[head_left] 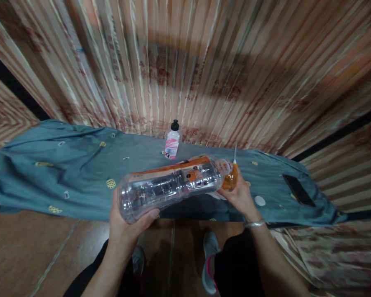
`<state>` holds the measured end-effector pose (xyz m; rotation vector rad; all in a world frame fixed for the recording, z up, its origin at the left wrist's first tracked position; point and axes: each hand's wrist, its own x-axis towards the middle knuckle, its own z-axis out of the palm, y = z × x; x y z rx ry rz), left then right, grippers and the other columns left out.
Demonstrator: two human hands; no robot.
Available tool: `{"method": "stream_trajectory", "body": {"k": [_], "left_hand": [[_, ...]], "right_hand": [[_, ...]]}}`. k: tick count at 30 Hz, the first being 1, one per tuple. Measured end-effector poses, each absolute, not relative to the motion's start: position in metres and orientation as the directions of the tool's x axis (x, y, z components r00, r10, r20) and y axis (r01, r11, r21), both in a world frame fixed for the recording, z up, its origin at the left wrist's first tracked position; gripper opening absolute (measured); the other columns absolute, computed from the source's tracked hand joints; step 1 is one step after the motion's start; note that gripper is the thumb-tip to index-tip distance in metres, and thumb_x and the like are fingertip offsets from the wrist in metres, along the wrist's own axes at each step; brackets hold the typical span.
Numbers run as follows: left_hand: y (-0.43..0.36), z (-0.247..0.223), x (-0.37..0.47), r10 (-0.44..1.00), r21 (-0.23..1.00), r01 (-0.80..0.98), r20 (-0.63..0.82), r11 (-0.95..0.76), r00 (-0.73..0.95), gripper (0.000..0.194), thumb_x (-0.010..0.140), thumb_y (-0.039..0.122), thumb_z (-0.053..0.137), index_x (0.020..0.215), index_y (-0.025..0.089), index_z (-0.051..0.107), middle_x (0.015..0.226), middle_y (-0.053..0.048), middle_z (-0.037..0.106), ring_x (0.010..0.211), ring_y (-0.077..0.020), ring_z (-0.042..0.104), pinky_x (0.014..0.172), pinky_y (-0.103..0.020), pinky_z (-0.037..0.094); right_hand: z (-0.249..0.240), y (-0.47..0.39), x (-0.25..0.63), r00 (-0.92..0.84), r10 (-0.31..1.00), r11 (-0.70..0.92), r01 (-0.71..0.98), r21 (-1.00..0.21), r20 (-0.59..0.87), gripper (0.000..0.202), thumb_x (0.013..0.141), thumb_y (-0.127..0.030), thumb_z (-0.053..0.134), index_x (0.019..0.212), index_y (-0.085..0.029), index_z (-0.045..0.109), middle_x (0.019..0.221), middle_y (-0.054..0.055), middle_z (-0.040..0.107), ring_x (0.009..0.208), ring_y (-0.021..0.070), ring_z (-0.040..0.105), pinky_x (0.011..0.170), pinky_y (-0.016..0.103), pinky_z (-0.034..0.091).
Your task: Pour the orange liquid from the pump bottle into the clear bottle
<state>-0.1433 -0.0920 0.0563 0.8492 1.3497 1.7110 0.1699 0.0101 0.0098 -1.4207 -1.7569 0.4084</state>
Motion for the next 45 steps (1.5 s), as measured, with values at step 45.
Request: {"method": "stream_trajectory", "body": {"k": [45], "left_hand": [[-0.0903,0.0571,-0.1414,0.871,0.972,-0.190,0.027,-0.138,-0.491,0.082,0.049,0.039,0.098,0.121,0.018,0.063,0.109,-0.007,0.070,0.099,-0.0281,0.067,0.090,-0.039,0.053]], "right_hand": [[0.0158,0.0091,0.1665,-0.007,0.941,0.266,0.630,-0.729,0.337,0.099,0.073,-0.053,0.084,0.155,-0.018,0.040,0.150,0.018,0.062,0.137,0.0372,0.062,0.120,0.057,0.045]]}}
